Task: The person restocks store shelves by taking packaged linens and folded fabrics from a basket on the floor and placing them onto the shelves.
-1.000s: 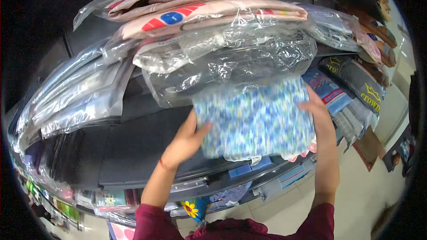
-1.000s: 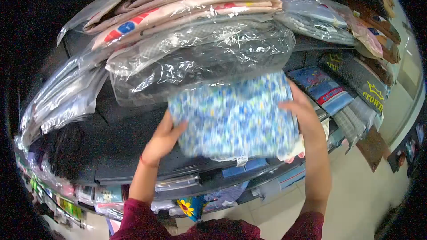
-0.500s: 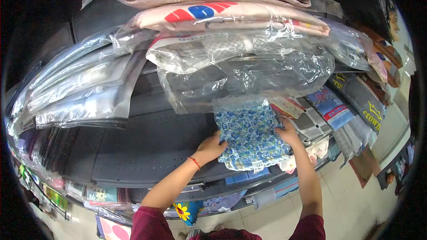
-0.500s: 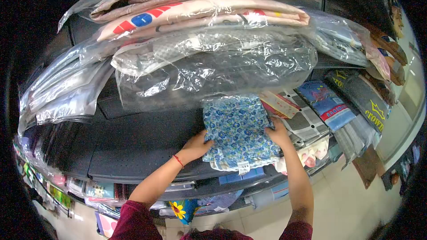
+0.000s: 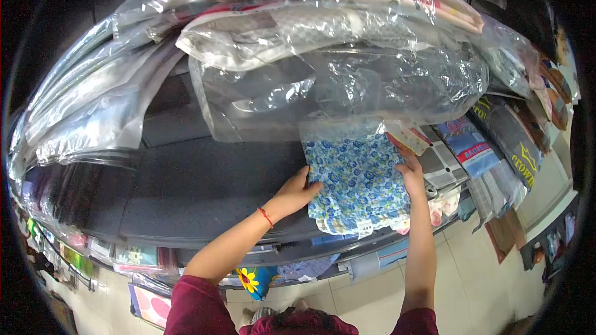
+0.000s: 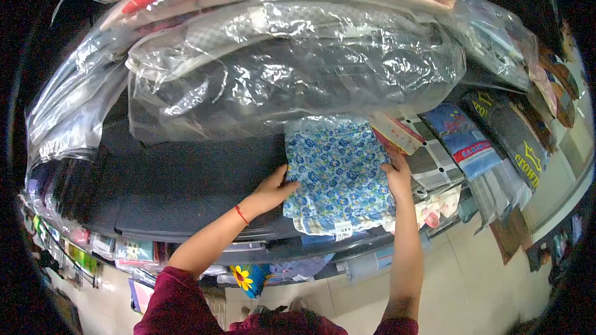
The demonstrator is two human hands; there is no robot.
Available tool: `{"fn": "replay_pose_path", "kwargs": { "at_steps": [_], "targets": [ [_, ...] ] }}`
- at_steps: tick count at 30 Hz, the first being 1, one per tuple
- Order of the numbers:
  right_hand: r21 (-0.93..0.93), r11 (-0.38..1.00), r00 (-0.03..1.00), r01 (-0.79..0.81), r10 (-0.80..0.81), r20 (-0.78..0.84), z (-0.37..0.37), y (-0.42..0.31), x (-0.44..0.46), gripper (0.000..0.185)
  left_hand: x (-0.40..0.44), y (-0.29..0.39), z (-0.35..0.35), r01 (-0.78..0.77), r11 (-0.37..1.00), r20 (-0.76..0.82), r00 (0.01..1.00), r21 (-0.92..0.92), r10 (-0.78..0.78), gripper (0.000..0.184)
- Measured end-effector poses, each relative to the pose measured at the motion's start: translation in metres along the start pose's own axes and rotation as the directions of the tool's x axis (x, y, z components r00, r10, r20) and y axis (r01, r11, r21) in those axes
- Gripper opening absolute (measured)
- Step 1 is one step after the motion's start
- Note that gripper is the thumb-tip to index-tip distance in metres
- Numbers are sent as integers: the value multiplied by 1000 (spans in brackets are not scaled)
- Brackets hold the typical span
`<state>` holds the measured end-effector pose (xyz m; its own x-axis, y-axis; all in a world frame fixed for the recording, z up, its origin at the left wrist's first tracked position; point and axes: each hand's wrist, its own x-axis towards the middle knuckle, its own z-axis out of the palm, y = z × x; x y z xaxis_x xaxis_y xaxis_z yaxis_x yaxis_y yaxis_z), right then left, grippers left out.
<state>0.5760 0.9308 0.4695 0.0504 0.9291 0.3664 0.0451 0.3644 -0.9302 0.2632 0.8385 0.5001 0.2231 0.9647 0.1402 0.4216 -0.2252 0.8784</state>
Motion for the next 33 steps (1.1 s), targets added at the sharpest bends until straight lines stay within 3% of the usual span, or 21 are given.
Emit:
{"fn": "replay_pose_path", "kwargs": {
  "at_steps": [3,7,10,14,17,20,24,25,28,29,32,33],
  "targets": [
    [-83,996,1000,-27,28,4,1,-9,-2,46,-4,7,1,-8,995,-35,999,97,12,52],
    [-39,996,996,80,-82,-48,2,1,1,40,-4,19,-2,121,990,40,992,74,-124,51],
    [-141,989,996,33,-45,-77,3,-7,-2,38,-4,12,2,18,993,-7,1000,119,-17,50],
    [-50,999,996,14,-18,-87,0,-2,2,37,-7,12,1,-9,964,10,1000,267,7,52],
    [46,988,980,149,-141,-137,-3,15,11,36,-15,35,6,172,836,-74,985,522,-156,55],
    [55,989,983,137,-129,-134,-5,16,11,34,-24,25,16,-66,802,-265,925,594,272,66],
    [-62,993,991,101,-106,-87,-7,15,9,29,-19,2,17,-252,491,-83,822,834,564,48],
    [-65,991,990,116,-121,-76,-8,15,10,29,-16,-6,20,-285,606,-57,874,743,482,38],
    [-99,987,990,126,-131,-47,-9,17,13,28,-18,-10,21,-250,631,-69,897,735,436,37],
    [-127,986,992,108,-115,-46,-9,18,13,27,-22,-9,21,-242,607,-77,889,757,451,39],
    [-268,958,994,105,-103,21,-9,-1,6,28,-62,15,13,-324,509,124,913,797,388,41],
    [-345,934,995,95,-86,40,-7,-13,1,29,-88,24,9,-470,520,173,837,713,519,40]
  ]
}}
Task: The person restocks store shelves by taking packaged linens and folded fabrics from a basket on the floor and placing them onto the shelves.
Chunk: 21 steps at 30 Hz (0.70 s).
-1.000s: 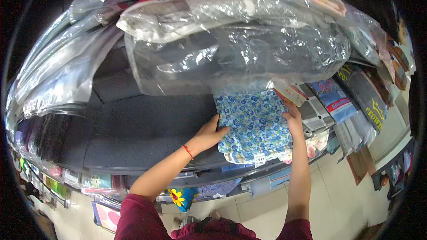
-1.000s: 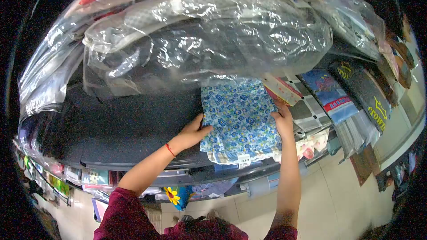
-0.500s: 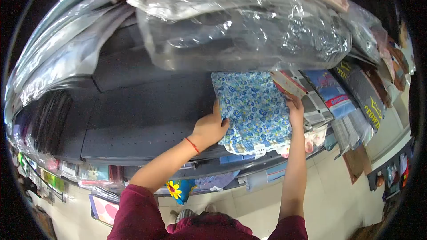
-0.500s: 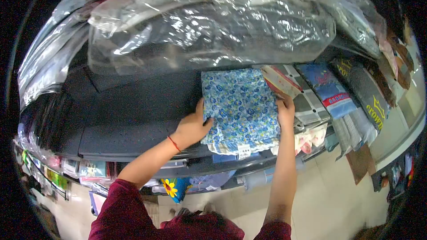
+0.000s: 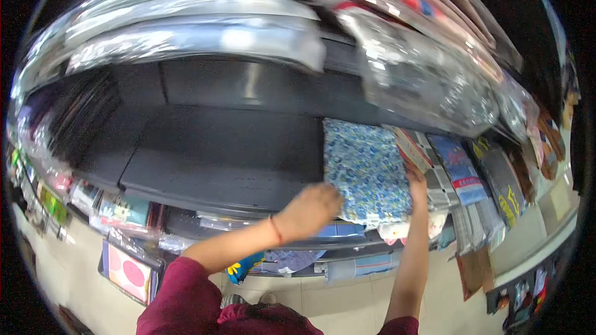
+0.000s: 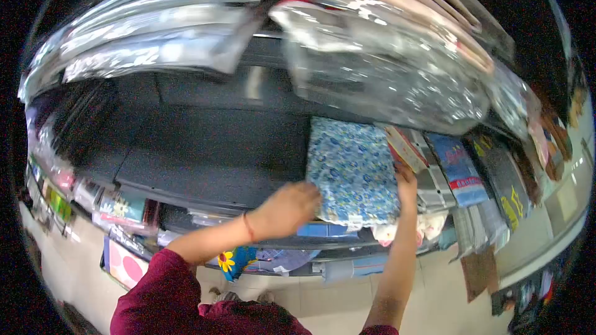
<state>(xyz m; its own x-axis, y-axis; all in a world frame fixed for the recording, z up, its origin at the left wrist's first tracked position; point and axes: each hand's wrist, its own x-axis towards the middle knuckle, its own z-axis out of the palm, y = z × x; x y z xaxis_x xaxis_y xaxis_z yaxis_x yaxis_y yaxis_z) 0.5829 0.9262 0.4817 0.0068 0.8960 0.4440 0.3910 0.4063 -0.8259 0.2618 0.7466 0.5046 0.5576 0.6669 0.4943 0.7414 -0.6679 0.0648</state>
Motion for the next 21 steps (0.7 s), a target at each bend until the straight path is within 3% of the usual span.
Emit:
{"fn": "replay_pose_path", "kwargs": {
  "at_steps": [2,3,4,5,6,7,8,9,10,11,12,13,14,16,17,18,19,21],
  "targets": [
    [-167,984,997,64,-69,-23,-8,-1,-13,34,-54,27,-14,-219,954,-79,975,-203,207,38],
    [-346,938,997,-7,-20,-74,-4,-25,-35,39,-86,36,-12,-295,903,-90,955,-312,281,37],
    [-510,848,941,145,-278,-195,-1,-32,-73,43,-122,42,-7,-202,888,-46,979,-412,201,33],
    [-408,901,925,150,-274,-264,5,-49,-113,41,-158,48,-3,-103,858,-2,993,-504,119,30],
    [-519,824,835,229,-440,-331,9,-47,-151,36,-197,48,12,67,852,105,994,-519,-14,30],
    [-329,928,823,177,-323,-467,19,-21,-192,34,-244,45,35,310,836,286,939,-452,-194,31],
    [-373,926,775,63,-281,-567,52,-37,-235,33,-294,47,60,562,769,498,782,-304,-374,32],
    [-301,952,818,59,-219,-532,83,-32,-274,32,-342,53,73,737,665,666,555,-116,-499,33],
    [-205,978,925,43,-116,-361,117,-19,-312,32,-383,62,77,826,561,777,318,55,-544,34],
    [-116,993,992,-23,8,-130,152,-7,-353,32,-414,72,69,867,473,828,147,155,-541,35],
    [-49,987,970,-153,159,183,185,6,-389,31,-435,77,55,895,398,848,44,201,-527,36],
    [-61,951,824,-302,293,486,212,20,-421,31,-452,81,41,924,327,856,-2,200,-517,37],
    [-128,900,603,-416,378,703,235,33,-447,30,-464,81,27,949,256,851,-23,184,-525,39],
    [-331,808,155,-487,453,878,259,53,-483,30,-497,76,22,993,86,791,-10,79,-612,38],
    [-404,777,17,-482,470,883,266,59,-489,29,-508,69,19,987,52,796,-89,149,-599,37],
    [-460,757,-81,-465,481,873,270,67,-489,29,-514,53,13,976,23,796,-164,217,-583,37],
    [-509,724,-109,-466,525,844,275,76,-489,29,-525,45,14,959,-2,794,-235,283,-561,36],
    [-595,636,-69,-491,652,755,287,95,-482,26,-581,28,54,973,32,734,-150,228,-662,36]
  ]
}}
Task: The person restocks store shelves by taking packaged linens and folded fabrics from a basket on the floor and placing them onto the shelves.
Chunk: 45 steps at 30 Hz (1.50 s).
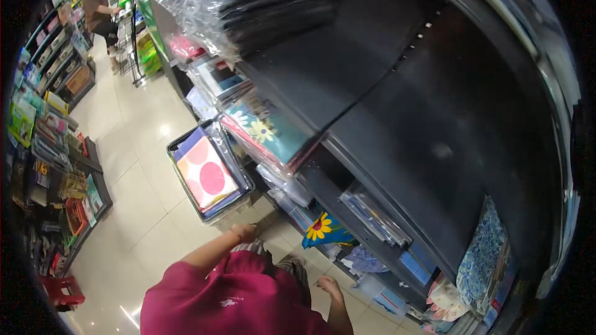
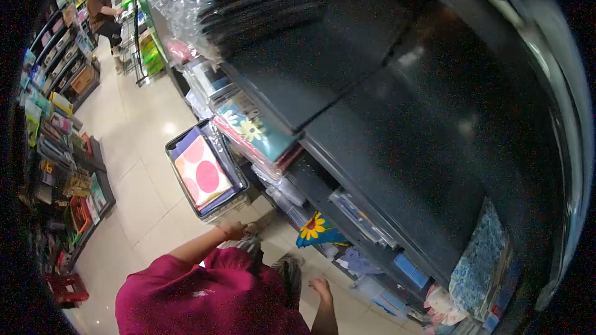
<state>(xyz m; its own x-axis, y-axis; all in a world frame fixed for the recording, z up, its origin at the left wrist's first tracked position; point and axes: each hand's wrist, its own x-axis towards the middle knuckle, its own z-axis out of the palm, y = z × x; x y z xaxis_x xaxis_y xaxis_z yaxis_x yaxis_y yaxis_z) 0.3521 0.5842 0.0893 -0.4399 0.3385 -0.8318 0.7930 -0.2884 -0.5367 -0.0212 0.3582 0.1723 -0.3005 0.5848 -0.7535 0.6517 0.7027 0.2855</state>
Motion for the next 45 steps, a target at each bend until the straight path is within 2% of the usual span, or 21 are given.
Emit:
{"fn": "replay_pose_path", "kwargs": {
  "at_steps": [3,6,8,10,12,14,15,17,18,20,21,22,24,28,29,32,35,38,40,42,45],
  "targets": [
    [189,981,947,-48,105,-303,6,5,27,21,45,-54,0,-14,999,-183,983,-37,7,36],
    [308,939,944,154,-48,-326,49,-22,10,22,79,-101,-10,-14,988,-297,954,-152,-32,39],
    [275,946,983,172,-146,-112,83,-26,6,22,103,-129,-16,44,993,-385,919,-110,-83,39],
    [-85,996,991,23,-34,-128,127,-16,16,19,117,-149,-35,68,997,-332,940,-46,-79,48],
    [-558,807,961,196,-271,-55,165,-19,7,27,139,-170,-46,103,994,-318,945,47,-83,42],
    [-694,707,984,137,-178,13,179,-28,4,34,165,-184,-51,287,937,-160,934,-198,-320,37],
    [-755,644,990,125,-135,49,182,-38,6,40,188,-194,-39,269,960,-175,944,-77,-279,34],
    [-299,953,998,52,-38,51,186,-59,1,41,236,-217,-14,233,959,-199,960,163,-199,32],
    [-27,1000,997,-4,6,71,189,-69,-2,42,231,-218,-21,221,953,-227,958,208,-173,31],
    [168,980,990,-105,87,112,187,-96,3,41,222,-222,-36,203,935,-275,954,292,-121,31],
    [257,953,982,-160,128,136,184,-107,3,41,219,-221,-41,277,945,-321,923,173,-212,29],
    [-7,997,990,-80,80,116,181,-114,6,41,213,-222,-45,222,940,-382,918,259,-112,29],
    [-511,854,991,97,-35,130,181,-124,24,42,187,-229,-61,138,888,-478,872,439,101,28],
    [-517,852,995,76,-32,93,210,-197,16,41,179,-234,-59,150,782,-587,748,605,310,25],
    [-483,850,978,209,-187,94,214,-185,28,36,176,-234,-59,86,828,-548,787,553,284,23],
    [-480,860,985,174,-147,94,231,-201,21,35,161,-240,-65,-72,927,-410,883,368,230,21],
    [-598,751,958,281,-186,217,235,-176,39,32,140,-251,-77,-245,880,-389,825,408,410,15],
    [-586,718,926,376,-313,211,234,-179,42,31,95,-243,-104,-342,887,-270,863,309,427,19],
    [-503,824,964,261,-246,98,242,-231,20,46,58,-215,-129,-370,888,-222,874,274,432,22],
    [-446,690,808,570,-568,155,248,-273,1,62,31,-183,-142,-480,808,-235,789,343,568,24],
    [-342,687,765,641,-610,208,251,-315,-13,73,-12,-122,-166,-642,714,-269,662,278,700,22]
  ]
}}
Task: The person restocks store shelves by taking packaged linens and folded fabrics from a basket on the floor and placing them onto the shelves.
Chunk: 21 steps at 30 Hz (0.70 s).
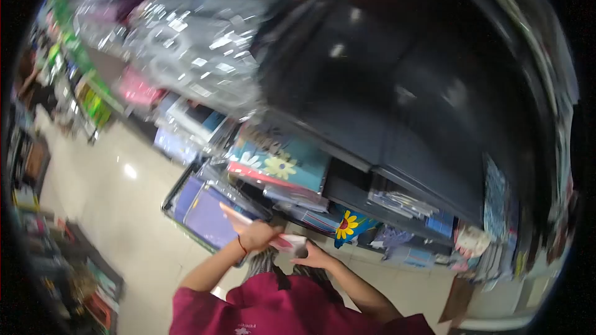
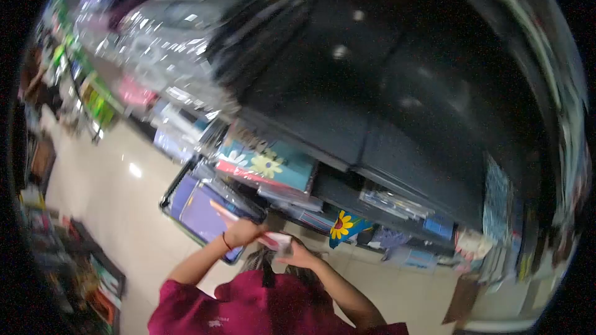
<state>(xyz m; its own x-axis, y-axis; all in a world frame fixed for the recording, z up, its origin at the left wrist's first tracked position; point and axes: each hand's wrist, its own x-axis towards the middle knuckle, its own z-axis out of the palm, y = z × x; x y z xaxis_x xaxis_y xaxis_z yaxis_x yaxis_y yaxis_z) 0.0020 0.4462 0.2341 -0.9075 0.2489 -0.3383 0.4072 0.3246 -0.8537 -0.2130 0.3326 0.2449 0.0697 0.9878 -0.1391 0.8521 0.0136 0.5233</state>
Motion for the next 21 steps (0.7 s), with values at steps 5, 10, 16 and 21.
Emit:
{"fn": "replay_pose_path", "kwargs": {
  "at_steps": [5,10,16,21],
  "targets": [
    [336,936,973,-103,165,-161,-43,-26,-24,25,29,62,-19,-128,986,-245,964,-107,98,20],
    [-243,966,806,-83,-78,-587,-91,-45,-113,23,58,85,-16,-48,923,-115,993,-382,4,30],
    [364,915,600,-175,393,-697,-137,-120,-245,28,75,99,-21,-23,829,-87,996,-559,-31,18],
    [545,815,409,195,438,-801,-156,-125,-281,28,111,134,-29,-62,373,-17,992,-926,123,47]
  ]
}}
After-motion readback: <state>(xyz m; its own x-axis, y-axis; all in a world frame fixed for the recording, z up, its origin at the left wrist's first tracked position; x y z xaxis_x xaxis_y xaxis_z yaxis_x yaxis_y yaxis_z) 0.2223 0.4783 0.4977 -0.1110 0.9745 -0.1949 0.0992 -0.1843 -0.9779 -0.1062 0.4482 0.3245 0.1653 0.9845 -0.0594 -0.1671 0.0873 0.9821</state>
